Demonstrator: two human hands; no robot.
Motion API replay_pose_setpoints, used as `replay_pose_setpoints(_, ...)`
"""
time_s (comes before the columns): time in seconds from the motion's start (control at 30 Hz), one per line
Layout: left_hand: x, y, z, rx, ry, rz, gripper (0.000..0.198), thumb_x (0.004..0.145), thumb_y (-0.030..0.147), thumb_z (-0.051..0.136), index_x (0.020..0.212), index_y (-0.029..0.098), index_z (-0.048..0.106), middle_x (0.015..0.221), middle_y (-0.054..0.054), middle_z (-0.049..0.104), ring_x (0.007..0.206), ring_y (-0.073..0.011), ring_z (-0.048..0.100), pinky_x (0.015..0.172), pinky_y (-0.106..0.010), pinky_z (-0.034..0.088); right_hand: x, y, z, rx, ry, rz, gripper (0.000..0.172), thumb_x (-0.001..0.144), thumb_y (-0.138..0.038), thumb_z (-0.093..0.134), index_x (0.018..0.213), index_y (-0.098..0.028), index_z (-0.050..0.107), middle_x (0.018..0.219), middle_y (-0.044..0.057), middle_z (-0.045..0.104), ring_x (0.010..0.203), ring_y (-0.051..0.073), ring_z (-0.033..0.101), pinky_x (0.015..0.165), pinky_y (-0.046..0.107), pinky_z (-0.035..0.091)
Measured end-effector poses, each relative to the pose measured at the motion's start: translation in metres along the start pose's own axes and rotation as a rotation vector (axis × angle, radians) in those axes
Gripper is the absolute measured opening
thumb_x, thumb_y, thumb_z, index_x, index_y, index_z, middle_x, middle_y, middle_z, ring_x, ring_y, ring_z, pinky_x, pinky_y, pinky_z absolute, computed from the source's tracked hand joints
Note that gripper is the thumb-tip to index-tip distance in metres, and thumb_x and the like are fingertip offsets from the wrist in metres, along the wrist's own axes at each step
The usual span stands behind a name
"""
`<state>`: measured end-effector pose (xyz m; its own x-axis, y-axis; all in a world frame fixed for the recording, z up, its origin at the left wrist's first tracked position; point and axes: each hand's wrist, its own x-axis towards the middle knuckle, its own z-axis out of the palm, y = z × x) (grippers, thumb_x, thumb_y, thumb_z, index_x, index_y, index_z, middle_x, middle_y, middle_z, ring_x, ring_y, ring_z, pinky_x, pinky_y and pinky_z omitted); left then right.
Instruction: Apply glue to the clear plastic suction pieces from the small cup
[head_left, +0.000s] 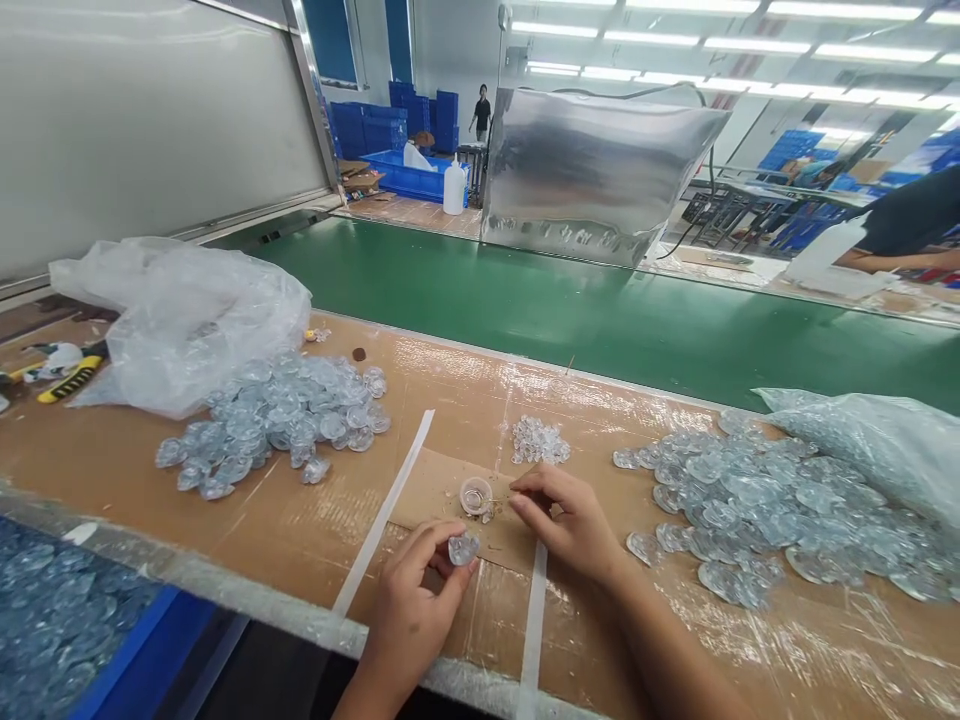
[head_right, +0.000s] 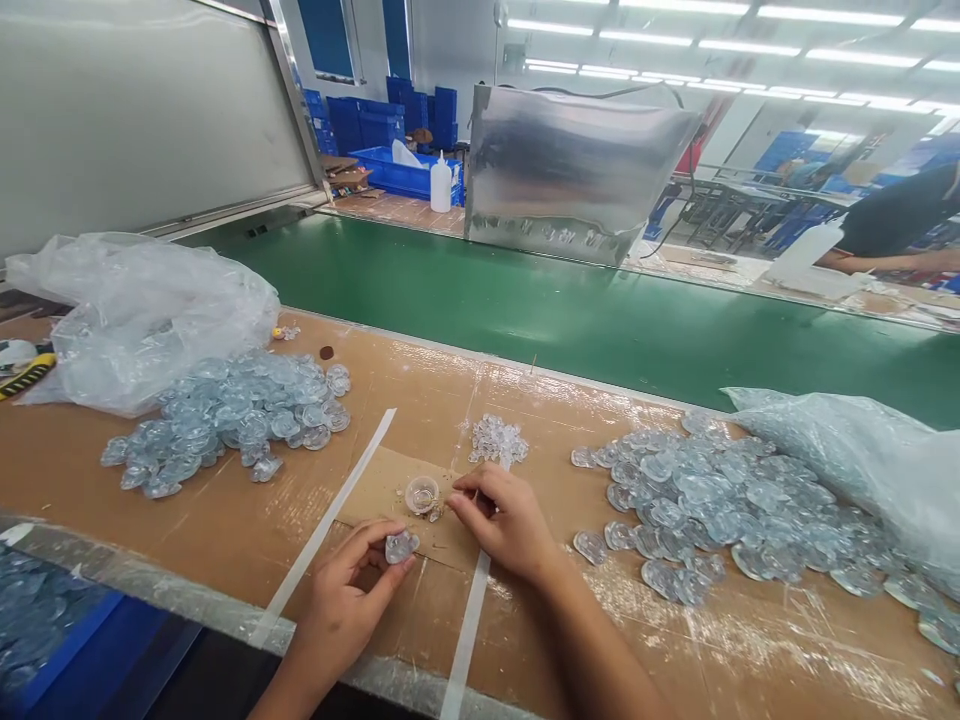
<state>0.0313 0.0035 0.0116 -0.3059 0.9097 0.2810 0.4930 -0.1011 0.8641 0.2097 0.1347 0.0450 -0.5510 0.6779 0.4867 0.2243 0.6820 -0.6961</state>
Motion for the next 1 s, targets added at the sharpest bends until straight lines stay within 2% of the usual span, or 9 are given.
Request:
replay_pose_setpoints(0.1,0.0,0.001,-0.001,0.017,0.007,0.019,0.026,0.079,0.014,0.066,0.101,0.027,0.065,0.095,0.002,0.071,0.065,-0.0094,0.064,0.063,-0.019,0.056,-0.001,0.014,-0.004,-0.089,0.123,0.096,0.019,0.096,-0.026,0.05,0.087,-0.018,0.064,0.079,0.004,0.066,0.072,0.014,0.062,0.065,0.025,0.048)
replay_pose_setpoints(0.17,0.001,0.002,-0.001,0.019,0.007,0.039,0.027,0.079,0.014,0.067,0.101,0.028,0.066,0.096,0.002,0.071,0.063,-0.0088,0.063,0.062,-0.019,0.055,-0.001,0.023,-0.004,-0.183,0.142,0.155,0.02,0.096,-0.025,0.048,0.091,-0.018,0.065,0.086,0.006,0.065,0.074,0.015,0.062,0.066,0.026,0.049)
replay_pose_setpoints(0.33,0.001,0.001,-0.001,0.023,-0.008,0.061,0.028,0.079,0.015,0.068,0.104,0.029,0.065,0.098,0.002,0.071,0.063,-0.0085,0.062,0.063,-0.018,0.055,-0.001,0.024,0.009,-0.474,-0.177,0.324,0.028,0.095,-0.025,0.048,0.119,-0.02,0.062,0.111,0.009,0.063,0.087,0.021,0.066,0.071,0.031,0.052)
replay_pose_setpoints(0.43,0.001,0.002,-0.002,0.028,-0.016,0.059,0.029,0.079,0.014,0.068,0.103,0.029,0.064,0.096,0.003,0.07,0.063,-0.0082,0.061,0.064,-0.018,0.054,0.002,0.017,0.015,-0.571,-0.263,0.404,0.027,0.098,-0.026,0.045,0.117,-0.021,0.064,0.115,0.009,0.062,0.093,0.023,0.067,0.074,0.032,0.053)
replay_pose_setpoints(0.6,0.002,0.004,-0.003,0.028,-0.038,0.056,0.027,0.08,0.015,0.068,0.103,0.028,0.065,0.094,0.003,0.07,0.062,-0.0086,0.061,0.061,-0.018,0.054,0.003,0.021,0.008,-0.443,-0.228,0.422,0.02,0.095,-0.02,0.051,0.107,-0.019,0.067,0.112,0.008,0.063,0.098,0.022,0.065,0.085,0.033,0.052)
replay_pose_setpoints(0.8,0.002,0.003,-0.004,0.032,-0.018,0.058,0.024,0.079,0.018,0.068,0.101,0.027,0.067,0.094,0.001,0.07,0.059,-0.009,0.061,0.06,-0.02,0.055,0.0,0.032,-0.023,-0.199,-0.037,0.358,0.017,0.093,-0.023,0.053,0.102,-0.018,0.066,0.097,0.006,0.065,0.074,0.015,0.062,0.072,0.029,0.052)
replay_pose_setpoints(0.87,0.002,0.003,-0.004,0.04,-0.024,0.058,0.024,0.08,0.019,0.068,0.102,0.027,0.067,0.096,0.001,0.071,0.059,-0.0094,0.061,0.061,-0.021,0.055,-0.001,0.031,-0.029,-0.197,-0.061,0.333,0.016,0.093,-0.022,0.053,0.098,-0.018,0.067,0.096,0.006,0.065,0.078,0.016,0.062,0.074,0.029,0.051)
replay_pose_setpoints(1.0,0.003,0.003,-0.004,0.047,-0.028,0.057,0.022,0.08,0.02,0.067,0.101,0.026,0.068,0.096,-0.001,0.071,0.059,-0.0106,0.062,0.061,-0.023,0.056,-0.001,0.029,-0.025,-0.242,-0.229,0.288,0.016,0.092,-0.019,0.054,0.095,-0.02,0.069,0.1,0.006,0.065,0.089,0.018,0.064,0.081,0.031,0.05)
